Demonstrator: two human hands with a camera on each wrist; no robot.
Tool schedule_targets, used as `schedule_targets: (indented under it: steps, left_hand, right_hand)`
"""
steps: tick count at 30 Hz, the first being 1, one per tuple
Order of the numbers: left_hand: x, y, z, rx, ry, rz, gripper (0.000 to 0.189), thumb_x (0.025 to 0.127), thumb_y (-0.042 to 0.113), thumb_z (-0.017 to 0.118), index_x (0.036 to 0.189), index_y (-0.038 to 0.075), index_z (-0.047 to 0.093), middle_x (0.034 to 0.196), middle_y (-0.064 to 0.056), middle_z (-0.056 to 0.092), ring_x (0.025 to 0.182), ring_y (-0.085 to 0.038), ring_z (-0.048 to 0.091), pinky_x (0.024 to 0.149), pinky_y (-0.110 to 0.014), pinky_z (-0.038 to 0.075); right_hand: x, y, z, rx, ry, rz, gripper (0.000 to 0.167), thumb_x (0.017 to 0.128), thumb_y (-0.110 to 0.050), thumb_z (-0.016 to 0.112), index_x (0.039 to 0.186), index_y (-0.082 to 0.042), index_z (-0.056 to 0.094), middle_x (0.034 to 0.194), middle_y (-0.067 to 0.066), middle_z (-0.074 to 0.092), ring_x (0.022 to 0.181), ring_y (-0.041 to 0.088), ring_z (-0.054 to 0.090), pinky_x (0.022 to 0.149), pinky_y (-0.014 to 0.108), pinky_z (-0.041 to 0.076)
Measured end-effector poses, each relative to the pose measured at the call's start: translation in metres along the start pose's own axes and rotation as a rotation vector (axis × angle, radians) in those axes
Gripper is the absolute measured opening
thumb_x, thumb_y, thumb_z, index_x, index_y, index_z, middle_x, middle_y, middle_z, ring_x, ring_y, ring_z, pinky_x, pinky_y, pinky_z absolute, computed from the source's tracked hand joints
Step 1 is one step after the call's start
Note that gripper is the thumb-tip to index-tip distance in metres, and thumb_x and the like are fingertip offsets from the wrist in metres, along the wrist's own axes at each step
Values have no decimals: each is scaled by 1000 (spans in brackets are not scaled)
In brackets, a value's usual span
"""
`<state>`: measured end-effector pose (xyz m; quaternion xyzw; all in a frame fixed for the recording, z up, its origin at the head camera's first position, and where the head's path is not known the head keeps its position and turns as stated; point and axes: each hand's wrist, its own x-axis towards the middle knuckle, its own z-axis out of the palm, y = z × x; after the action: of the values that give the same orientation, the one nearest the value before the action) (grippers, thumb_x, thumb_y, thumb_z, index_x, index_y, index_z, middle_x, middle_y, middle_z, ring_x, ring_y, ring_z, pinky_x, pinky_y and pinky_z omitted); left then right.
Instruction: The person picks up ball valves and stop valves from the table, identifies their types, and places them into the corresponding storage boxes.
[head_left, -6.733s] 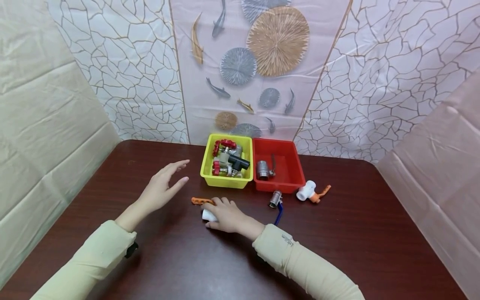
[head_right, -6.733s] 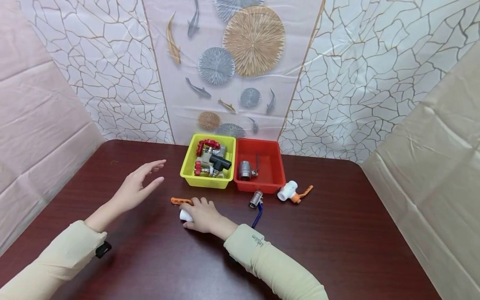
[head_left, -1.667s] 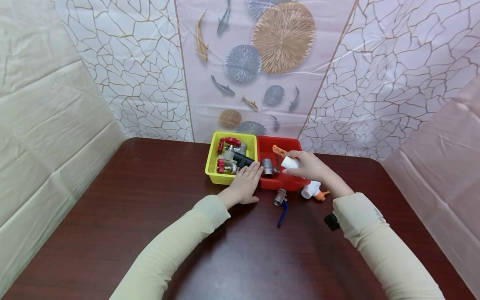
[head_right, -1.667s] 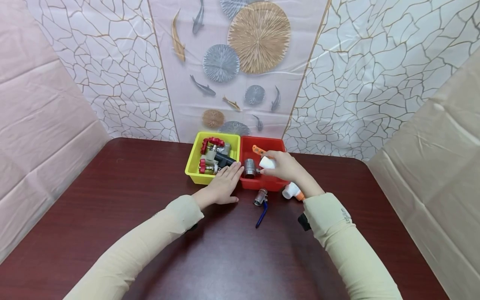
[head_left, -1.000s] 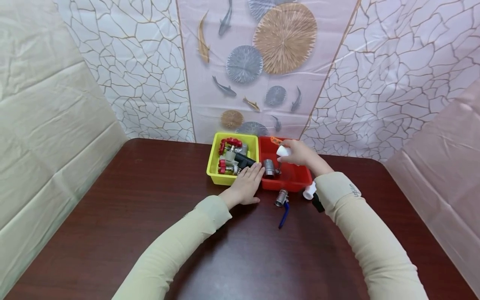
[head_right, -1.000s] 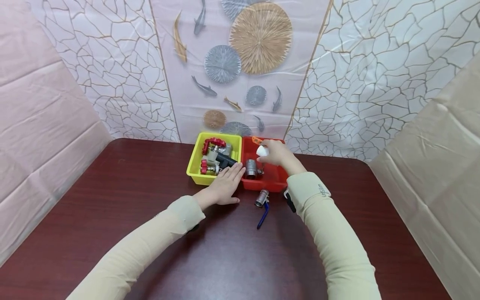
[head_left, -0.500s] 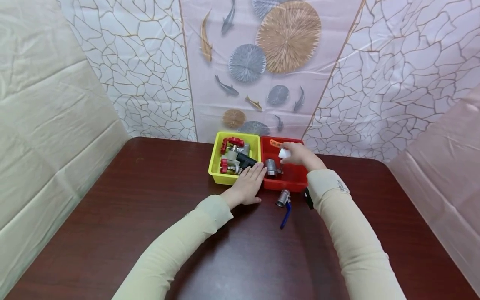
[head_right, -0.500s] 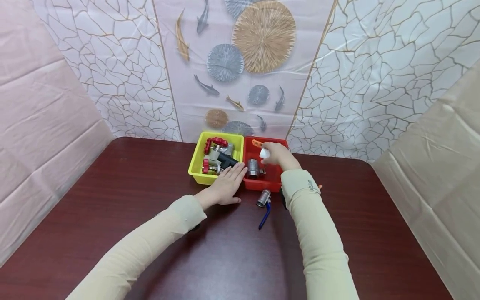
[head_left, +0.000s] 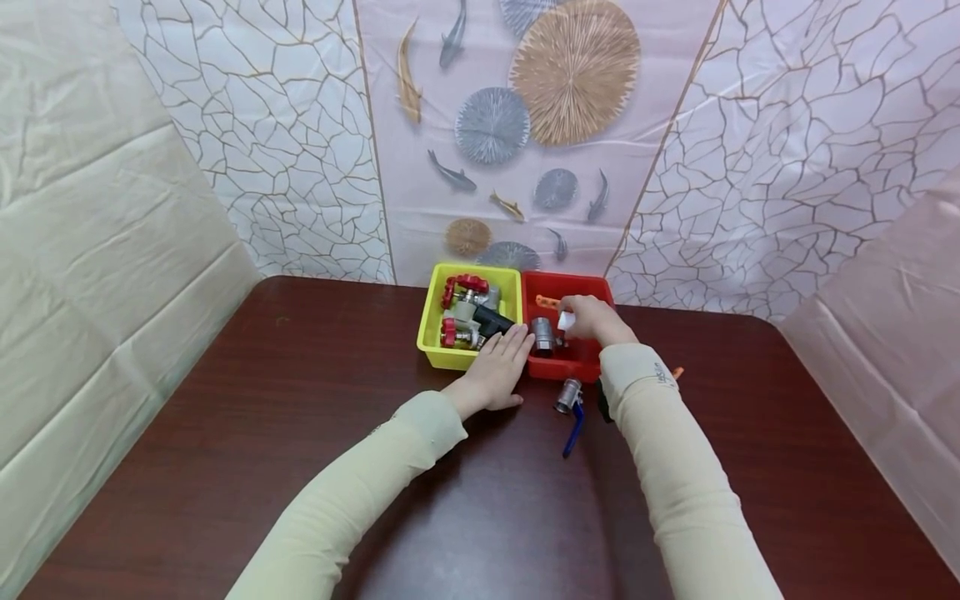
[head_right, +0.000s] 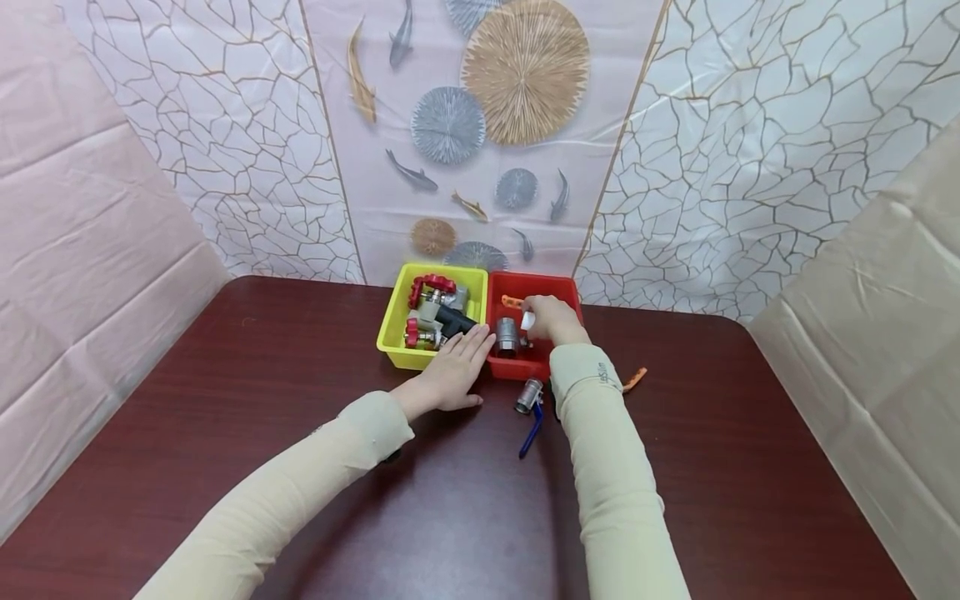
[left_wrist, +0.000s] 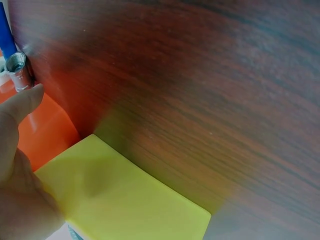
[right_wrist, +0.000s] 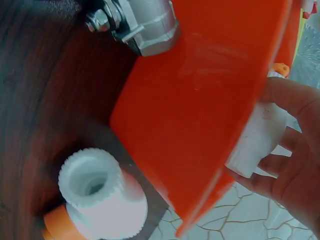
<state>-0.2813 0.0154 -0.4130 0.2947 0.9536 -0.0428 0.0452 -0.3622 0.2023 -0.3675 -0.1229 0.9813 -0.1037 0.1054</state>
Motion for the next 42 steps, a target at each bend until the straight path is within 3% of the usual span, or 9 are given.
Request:
schedule_targets:
  steps: [8,14,29,33,37,42]
  left_hand:
    - [1,0,0,-4,7,1,97,86,47,62,152,7,4,160,-10,0,148,-22,-2,120,-37,7]
    - [0,0,1,-3,11,-6,97,86,48,62,152,7,4,160,-10,0,148,-23,-2,120,-37,7]
    - [1,1,2,4,14,-8,98,86,49,63,152,7,4,160,-10,1,148,-22,-2,120,-37,7]
    - [2,2,3,5,22,0,98,86,48,63,152,7,4,160,-10,1,148,-22,-2,120,-37,7]
    - [2,2,3,-3,28,4,98,85,48,64,152,7,5,160,-11,2,148,-22,-2,120,-37,8]
    - [1,1,3,-2,17,-12,98,85,48,63,152,7,4,160,-10,0,148,-22,-3,120,-37,7]
  right_hand:
    - [3,5,8,46,-2,27,39,81,-7,71,117,-2,55,119,21,57,97,33,51,88,46,47]
    - [8,6,12,35,50,18,33,81,-3,69,112,1,57,113,21,58,98,32,51,92,44,47]
    - [6,4,21,20,59,47,43,84,-7,68,124,3,56,123,24,55,109,35,50,101,47,42]
    - [5,3,23,-11,105,117,39,86,-10,66,120,5,58,119,26,56,105,37,54,97,47,44]
    - [4,1,25,-22,113,213,33,92,-14,56,116,8,57,115,29,52,99,41,56,90,48,47]
    - [7,-2,25,-4,101,251,34,94,-16,49,117,9,56,116,30,51,100,41,57,92,48,46]
